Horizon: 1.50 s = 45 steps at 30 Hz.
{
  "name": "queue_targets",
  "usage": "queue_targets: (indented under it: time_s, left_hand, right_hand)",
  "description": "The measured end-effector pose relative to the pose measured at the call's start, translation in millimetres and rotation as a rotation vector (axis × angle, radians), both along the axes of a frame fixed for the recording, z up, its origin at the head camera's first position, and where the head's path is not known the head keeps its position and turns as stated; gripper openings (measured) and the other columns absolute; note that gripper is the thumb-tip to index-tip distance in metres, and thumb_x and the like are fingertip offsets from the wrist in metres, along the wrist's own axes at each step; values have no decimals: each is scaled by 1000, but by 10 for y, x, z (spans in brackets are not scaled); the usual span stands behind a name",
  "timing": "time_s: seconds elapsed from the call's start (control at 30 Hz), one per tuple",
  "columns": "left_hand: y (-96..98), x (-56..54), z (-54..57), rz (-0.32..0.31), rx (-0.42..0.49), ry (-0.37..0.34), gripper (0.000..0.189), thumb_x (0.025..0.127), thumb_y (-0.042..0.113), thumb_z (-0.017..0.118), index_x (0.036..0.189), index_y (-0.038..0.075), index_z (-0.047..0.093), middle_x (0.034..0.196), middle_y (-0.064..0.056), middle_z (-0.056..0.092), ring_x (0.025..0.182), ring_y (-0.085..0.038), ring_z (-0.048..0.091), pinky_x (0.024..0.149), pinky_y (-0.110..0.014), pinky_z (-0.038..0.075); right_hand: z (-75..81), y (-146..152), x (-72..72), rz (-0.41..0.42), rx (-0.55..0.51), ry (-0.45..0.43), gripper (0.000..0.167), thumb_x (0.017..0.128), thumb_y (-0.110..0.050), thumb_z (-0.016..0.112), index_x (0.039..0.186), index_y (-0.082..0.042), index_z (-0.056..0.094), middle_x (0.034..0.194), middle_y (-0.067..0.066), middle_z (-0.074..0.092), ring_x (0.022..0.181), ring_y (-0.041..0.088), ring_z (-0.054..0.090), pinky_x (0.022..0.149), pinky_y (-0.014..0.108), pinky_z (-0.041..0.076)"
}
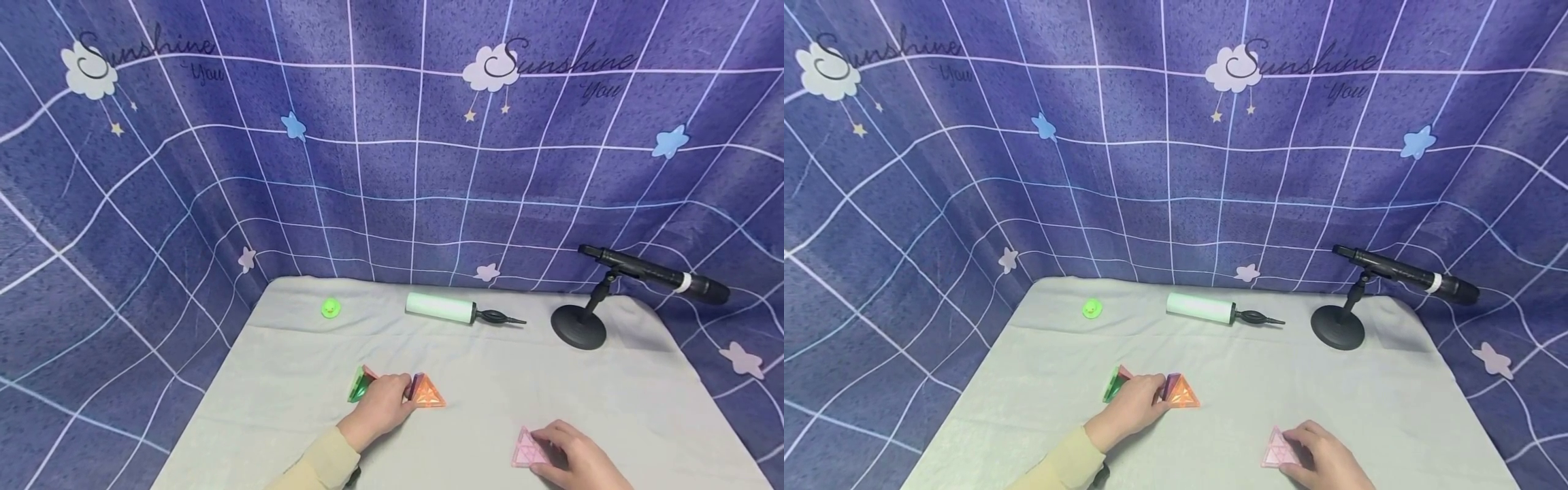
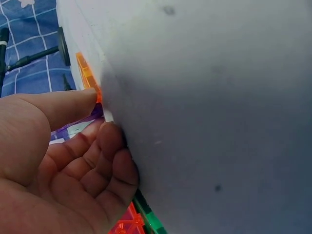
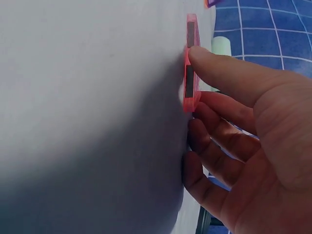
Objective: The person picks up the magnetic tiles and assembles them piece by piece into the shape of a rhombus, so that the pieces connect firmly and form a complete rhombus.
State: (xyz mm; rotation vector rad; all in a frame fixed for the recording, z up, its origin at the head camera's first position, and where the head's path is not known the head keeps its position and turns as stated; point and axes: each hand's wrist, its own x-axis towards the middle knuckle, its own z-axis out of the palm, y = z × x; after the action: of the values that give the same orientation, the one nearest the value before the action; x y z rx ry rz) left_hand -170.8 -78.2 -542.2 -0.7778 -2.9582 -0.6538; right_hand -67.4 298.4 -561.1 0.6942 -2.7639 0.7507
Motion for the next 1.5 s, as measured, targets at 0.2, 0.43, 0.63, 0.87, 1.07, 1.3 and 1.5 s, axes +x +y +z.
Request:
queue_targets:
  time_s: [0.2,0.43,0.63,0.87,1.07,1.3,1.5]
  left_hand:
    - [8,-7,10,6,3,-41,29,87,18,82,76,15,55,65,9,46,60,-9,45,57,-29,39]
    - [5,0,21,0,10,-34,29,87,18,82,77,15,55,65,9,47,59,-9,44,57,-29,39]
    - [7,5,31,-4,8,-38,28,87,18,81,77,14,55,65,9,46,60,-9,44,57,-29,39]
    - [19,8,35,-11,-4,-31,28,87,18,81,77,13,56,64,9,45,59,-8,44,56,-28,38]
    - [15,6,49,-3,-1,-39,28,88,18,81,77,13,56,64,9,46,59,-8,44,56,-28,38]
    - [14,6,50,1,-5,-41,26,87,17,81,78,13,57,65,8,47,59,-9,45,57,-29,39]
    - [24,-6,42,3,-12,-62,26,88,18,81,78,14,57,64,9,47,59,-9,45,56,-29,39]
  right_hand:
    - [-18,-37,5,0,-35,12,49,72,-33,96,111,-16,72,104,-14,64,91,1,61,77,30,54]
    - [-1,-64,-7,-6,-39,28,53,71,-29,96,115,-17,68,105,-11,66,91,2,61,78,32,54]
    - [19,-57,-34,-20,-4,16,49,72,-25,95,112,-9,72,100,-9,65,86,-1,57,73,33,54]
    - [27,-56,-79,-23,-9,66,34,73,-18,94,101,-11,75,92,-15,59,78,-5,49,65,30,49]
    - [38,-67,-109,-54,-37,94,31,71,-14,95,94,-14,74,86,-19,57,74,-5,47,61,28,46]
    - [91,-113,-111,-134,-50,-6,22,75,-13,92,87,-16,74,78,-21,59,69,-5,49,60,29,48]
    - [143,-194,-127,-198,-51,-11,25,77,-13,91,81,-24,70,73,-25,53,67,-4,48,62,30,47]
